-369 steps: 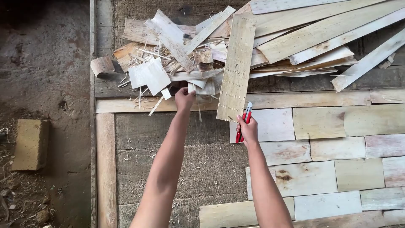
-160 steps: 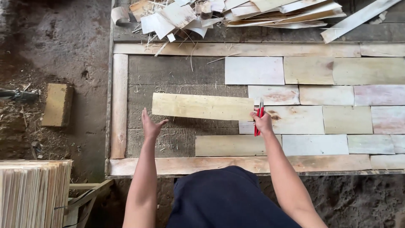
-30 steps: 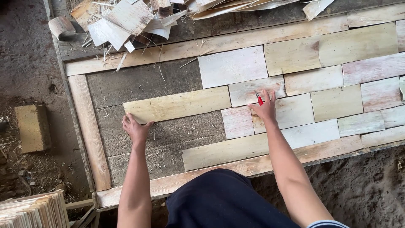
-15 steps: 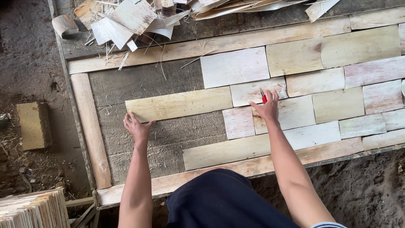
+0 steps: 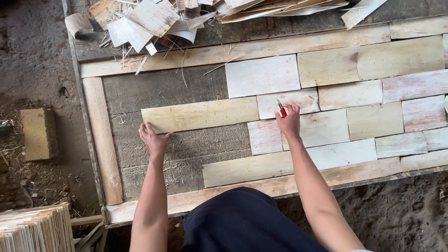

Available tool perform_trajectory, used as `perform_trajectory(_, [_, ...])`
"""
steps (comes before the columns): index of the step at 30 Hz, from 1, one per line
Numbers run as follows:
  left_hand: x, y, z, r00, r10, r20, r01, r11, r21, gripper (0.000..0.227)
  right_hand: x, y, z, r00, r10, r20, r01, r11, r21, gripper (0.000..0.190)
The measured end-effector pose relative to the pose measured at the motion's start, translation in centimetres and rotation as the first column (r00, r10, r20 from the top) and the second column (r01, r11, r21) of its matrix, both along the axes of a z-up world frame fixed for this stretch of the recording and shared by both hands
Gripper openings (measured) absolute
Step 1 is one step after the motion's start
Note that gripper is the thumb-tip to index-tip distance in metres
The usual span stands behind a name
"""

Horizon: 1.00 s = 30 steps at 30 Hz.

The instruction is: Selecting, trimming with a utility knife, and arranging wood veneer strips into a tiled pattern on a flat surface.

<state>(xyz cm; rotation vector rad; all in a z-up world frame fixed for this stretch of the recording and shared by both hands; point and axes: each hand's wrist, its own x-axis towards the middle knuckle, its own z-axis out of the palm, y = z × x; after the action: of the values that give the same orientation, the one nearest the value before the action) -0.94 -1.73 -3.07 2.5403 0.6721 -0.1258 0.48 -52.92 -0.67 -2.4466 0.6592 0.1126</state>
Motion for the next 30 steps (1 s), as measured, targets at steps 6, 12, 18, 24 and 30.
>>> perform_trajectory(6, [-0.5, -0.5, -0.4, 0.999, 0.022, -0.047, -0.023, 0.999, -0.027, 0.112, -1.1, -1.2, 0.9, 0.988, -0.043, -0.147, 0.041, 0.999, -0.013, 0.058])
perform_trajectory(12, [-1.0, -1.1, 0.1, 0.996, 0.037, -0.080, -0.040, 0.999, -0.029, 0.109, -0.8, -2.5, 3.1, 0.974, -0.052, -0.220, 0.052, 0.999, -0.004, 0.076])
perform_trajectory(18, [-0.4, -1.2, 0.5, 0.995, 0.046, -0.084, -0.048, 0.999, -0.024, 0.108, -0.6, -2.9, 1.6, 0.961, -0.065, -0.270, 0.057, 0.998, -0.040, 0.082])
perform_trajectory(24, [-0.2, -1.0, -0.3, 0.994, 0.060, -0.093, -0.061, 0.998, -0.007, 0.107, -0.7, -2.8, 2.1, 0.965, -0.071, -0.254, 0.063, 0.997, -0.041, 0.083])
perform_trajectory(30, [-0.3, -1.4, 0.8, 0.996, 0.050, -0.080, -0.051, 0.999, -0.009, 0.107, -0.5, -3.0, 2.0, 0.965, -0.073, -0.253, 0.070, 0.997, -0.022, 0.084])
